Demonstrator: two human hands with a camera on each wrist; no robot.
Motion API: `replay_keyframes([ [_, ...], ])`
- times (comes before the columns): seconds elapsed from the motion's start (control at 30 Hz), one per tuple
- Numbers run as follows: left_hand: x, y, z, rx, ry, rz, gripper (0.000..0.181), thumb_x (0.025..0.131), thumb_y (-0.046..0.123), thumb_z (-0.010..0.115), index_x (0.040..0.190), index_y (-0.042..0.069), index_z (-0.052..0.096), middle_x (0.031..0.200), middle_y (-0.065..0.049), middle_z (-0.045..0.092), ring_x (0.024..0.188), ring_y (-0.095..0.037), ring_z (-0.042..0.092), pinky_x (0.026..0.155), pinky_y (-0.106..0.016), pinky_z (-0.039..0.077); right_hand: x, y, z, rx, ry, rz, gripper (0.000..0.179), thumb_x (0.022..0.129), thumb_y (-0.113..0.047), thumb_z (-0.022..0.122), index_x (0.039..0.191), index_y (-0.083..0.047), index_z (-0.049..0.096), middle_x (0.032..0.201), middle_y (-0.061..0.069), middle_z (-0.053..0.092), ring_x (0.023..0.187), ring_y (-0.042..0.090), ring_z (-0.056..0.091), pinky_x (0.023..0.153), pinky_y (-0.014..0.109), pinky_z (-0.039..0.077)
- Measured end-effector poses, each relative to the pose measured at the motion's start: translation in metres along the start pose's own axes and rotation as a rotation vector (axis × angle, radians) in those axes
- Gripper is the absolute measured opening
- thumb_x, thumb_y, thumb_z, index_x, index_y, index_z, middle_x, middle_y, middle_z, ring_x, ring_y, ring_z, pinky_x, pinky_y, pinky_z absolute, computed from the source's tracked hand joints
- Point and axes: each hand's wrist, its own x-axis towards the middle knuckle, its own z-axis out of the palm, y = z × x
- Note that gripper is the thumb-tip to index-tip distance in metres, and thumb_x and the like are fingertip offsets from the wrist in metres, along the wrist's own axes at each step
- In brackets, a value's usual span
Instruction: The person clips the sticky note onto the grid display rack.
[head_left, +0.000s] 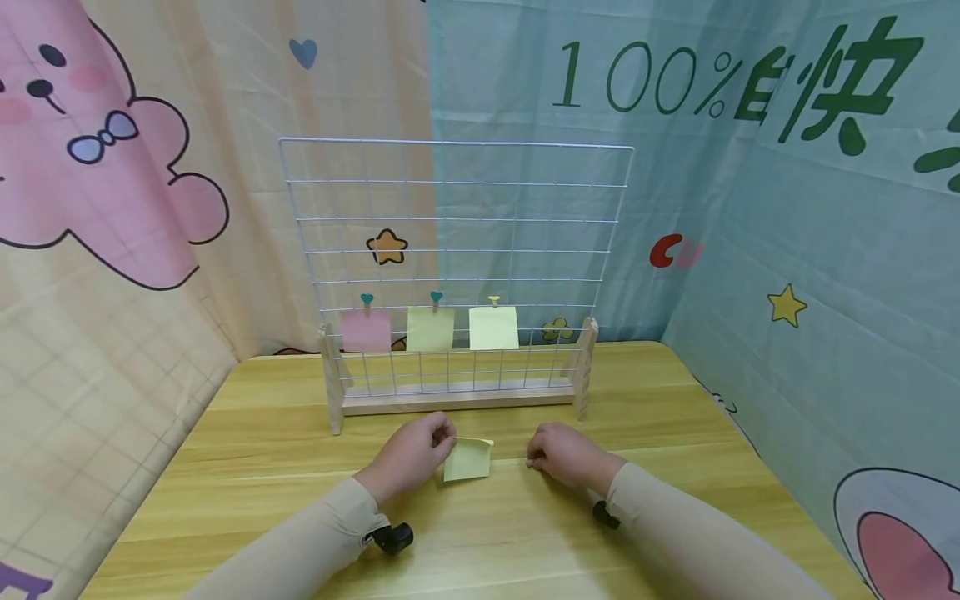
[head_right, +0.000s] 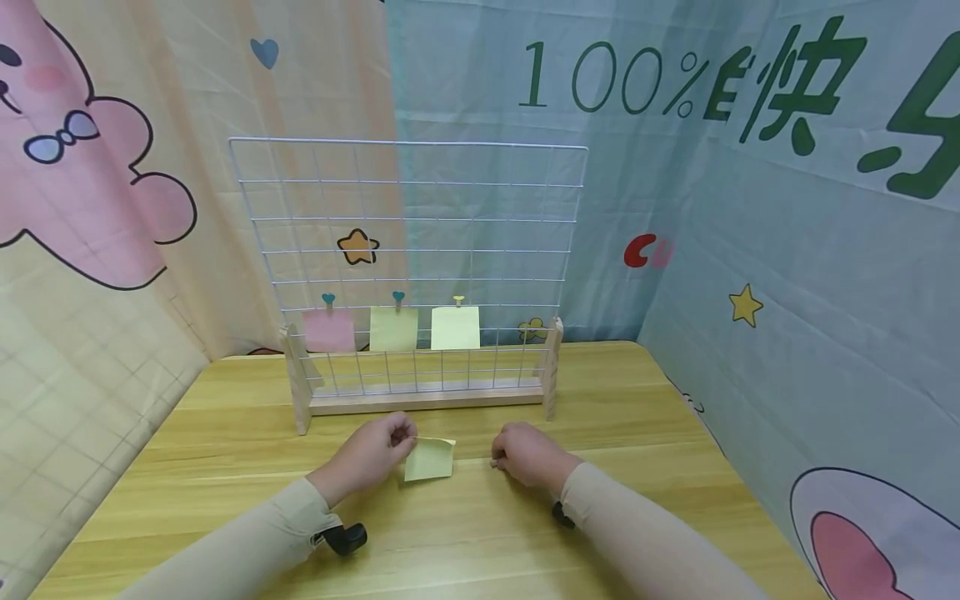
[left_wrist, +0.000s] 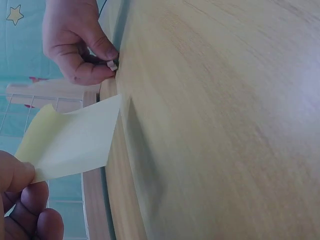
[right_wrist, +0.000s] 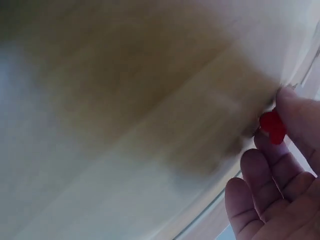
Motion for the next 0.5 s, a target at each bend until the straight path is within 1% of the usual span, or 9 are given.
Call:
replay_keyframes([
  [0.13, 0.001, 0.002, 0.000, -0.039, 0.003, 0.012, 0.005, 0.105, 0.016, 0.063, 0.100, 0.017, 0.063, 0.084, 0.005, 0.060, 0.073, -0.011, 0.054, 0.063, -0.026, 0.046, -0.004, 0.000, -0.003, 0.099, -0.003, 0.037, 0.010, 0.099, -0.015, 0.074, 0.090, -0.017, 0.070, 0.088, -0.008, 0.065, 0.082, 0.008, 0.057, 0.077, 0.033, 0.053],
  [0.23, 0.003, 0.005, 0.000, -0.078, 0.007, 0.011, 0.006, 0.107, 0.017, 0.062, 0.100, 0.018, 0.062, 0.087, 0.004, 0.060, 0.074, -0.011, 0.054, 0.063, -0.026, 0.047, -0.008, 0.000, -0.010, 0.181, 0.024, 0.064, 0.005, 0.101, -0.013, 0.070, 0.096, -0.015, 0.070, 0.090, -0.006, 0.068, 0.082, 0.008, 0.059, 0.075, 0.032, 0.053],
  [0.27, 0.004, 0.006, -0.001, -0.089, 0.013, 0.014, 0.007, 0.107, 0.018, 0.061, 0.100, 0.019, 0.061, 0.088, 0.004, 0.060, 0.074, -0.012, 0.054, 0.064, -0.027, 0.047, -0.009, 0.000, -0.013, 0.212, 0.036, 0.074, 0.003, 0.102, -0.012, 0.069, 0.099, -0.013, 0.071, 0.091, -0.005, 0.070, 0.082, 0.008, 0.060, 0.074, 0.032, 0.054],
  [0.37, 0.008, 0.012, -0.002, -0.129, 0.041, 0.016, 0.009, 0.108, 0.020, 0.060, 0.100, 0.019, 0.060, 0.090, 0.003, 0.060, 0.075, -0.012, 0.053, 0.066, -0.027, 0.047, -0.013, 0.001, -0.024, 0.300, 0.091, 0.103, 0.006, 0.102, -0.012, 0.069, 0.103, -0.009, 0.073, 0.093, -0.001, 0.073, 0.082, 0.009, 0.062, 0.071, 0.029, 0.054],
  [0.5, 0.014, 0.023, -0.005, -0.216, 0.082, 0.027, 0.007, 0.109, 0.019, 0.060, 0.103, 0.016, 0.060, 0.090, 0.000, 0.060, 0.076, -0.014, 0.053, 0.066, -0.026, 0.046, -0.016, 0.002, -0.043, 0.399, 0.184, 0.161, 0.008, 0.100, -0.015, 0.073, 0.098, -0.008, 0.073, 0.088, -0.001, 0.072, 0.076, 0.008, 0.060, 0.064, 0.025, 0.051],
])
